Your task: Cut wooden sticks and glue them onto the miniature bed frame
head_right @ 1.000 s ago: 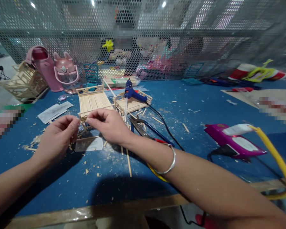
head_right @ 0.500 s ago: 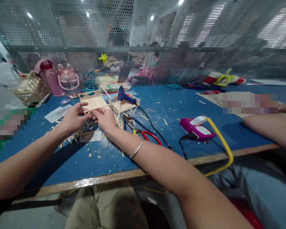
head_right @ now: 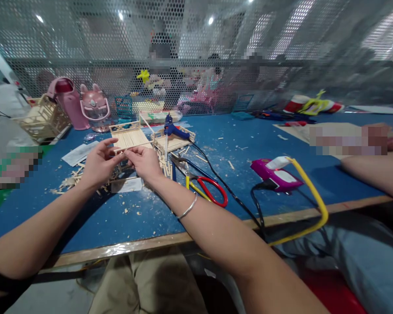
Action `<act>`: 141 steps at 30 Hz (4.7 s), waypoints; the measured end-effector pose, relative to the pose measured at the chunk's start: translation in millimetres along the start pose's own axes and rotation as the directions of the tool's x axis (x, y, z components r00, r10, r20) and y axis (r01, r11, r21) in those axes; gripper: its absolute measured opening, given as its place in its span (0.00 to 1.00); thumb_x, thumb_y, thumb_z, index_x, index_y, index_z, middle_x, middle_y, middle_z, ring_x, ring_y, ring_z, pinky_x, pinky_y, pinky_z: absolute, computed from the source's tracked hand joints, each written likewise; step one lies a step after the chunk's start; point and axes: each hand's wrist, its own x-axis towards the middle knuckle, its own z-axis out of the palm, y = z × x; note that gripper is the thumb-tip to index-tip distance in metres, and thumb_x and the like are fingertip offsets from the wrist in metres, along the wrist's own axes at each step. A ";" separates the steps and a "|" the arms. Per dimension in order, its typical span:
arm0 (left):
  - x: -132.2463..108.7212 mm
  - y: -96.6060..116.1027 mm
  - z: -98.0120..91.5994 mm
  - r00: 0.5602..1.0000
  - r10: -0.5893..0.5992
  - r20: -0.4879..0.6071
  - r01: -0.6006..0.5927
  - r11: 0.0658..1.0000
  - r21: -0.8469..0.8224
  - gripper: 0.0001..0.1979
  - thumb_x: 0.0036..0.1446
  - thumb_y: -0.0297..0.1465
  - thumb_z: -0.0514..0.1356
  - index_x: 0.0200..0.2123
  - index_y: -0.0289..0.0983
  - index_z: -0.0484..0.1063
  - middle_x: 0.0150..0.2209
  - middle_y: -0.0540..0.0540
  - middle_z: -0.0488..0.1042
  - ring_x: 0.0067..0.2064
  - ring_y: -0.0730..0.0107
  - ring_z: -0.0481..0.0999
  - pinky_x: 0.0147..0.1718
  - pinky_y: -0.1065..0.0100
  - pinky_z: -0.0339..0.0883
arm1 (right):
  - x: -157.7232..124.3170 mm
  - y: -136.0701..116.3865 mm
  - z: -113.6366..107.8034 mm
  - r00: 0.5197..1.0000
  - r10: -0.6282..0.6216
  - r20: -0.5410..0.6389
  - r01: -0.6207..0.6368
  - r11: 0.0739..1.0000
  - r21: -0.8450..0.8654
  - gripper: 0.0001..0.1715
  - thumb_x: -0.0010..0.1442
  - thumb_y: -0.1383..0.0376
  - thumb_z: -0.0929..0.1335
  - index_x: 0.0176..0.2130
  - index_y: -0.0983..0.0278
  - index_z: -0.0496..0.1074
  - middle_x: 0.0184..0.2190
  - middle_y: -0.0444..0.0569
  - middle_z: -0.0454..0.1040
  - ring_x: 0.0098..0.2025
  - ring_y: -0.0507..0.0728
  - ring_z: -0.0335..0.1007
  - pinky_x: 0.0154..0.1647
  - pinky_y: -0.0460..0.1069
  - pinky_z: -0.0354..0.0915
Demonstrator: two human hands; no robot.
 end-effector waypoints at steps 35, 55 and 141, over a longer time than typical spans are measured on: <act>-9.0 8.6 6.5 0.995 0.034 -0.093 -0.013 0.977 0.212 0.18 0.48 0.27 0.62 0.44 0.34 0.65 0.29 0.48 0.75 0.31 0.71 0.75 0.32 0.70 0.66 | -7.1 2.5 2.6 0.997 -0.047 -0.066 0.048 0.999 0.008 0.03 0.49 0.68 0.67 0.27 0.66 0.73 0.13 0.37 0.65 0.16 0.45 0.57 0.20 0.43 0.54; -7.9 5.7 5.3 0.994 0.071 -0.085 -0.048 0.966 0.253 0.16 0.47 0.27 0.63 0.41 0.36 0.67 0.26 0.51 0.73 0.29 0.72 0.73 0.33 0.69 0.66 | -6.0 3.2 6.5 0.998 0.006 -0.064 -0.002 0.998 0.069 0.05 0.52 0.66 0.68 0.26 0.65 0.71 0.16 0.38 0.66 0.17 0.44 0.57 0.19 0.42 0.54; -9.4 9.0 4.3 0.980 0.197 -0.012 -0.177 0.904 0.390 0.22 0.48 0.25 0.62 0.48 0.35 0.64 0.33 0.47 0.76 0.31 0.71 0.75 0.34 0.68 0.68 | -5.8 1.2 4.1 0.995 0.089 -0.043 -0.079 0.979 0.188 0.05 0.50 0.69 0.68 0.24 0.65 0.71 0.14 0.37 0.64 0.16 0.44 0.54 0.18 0.42 0.51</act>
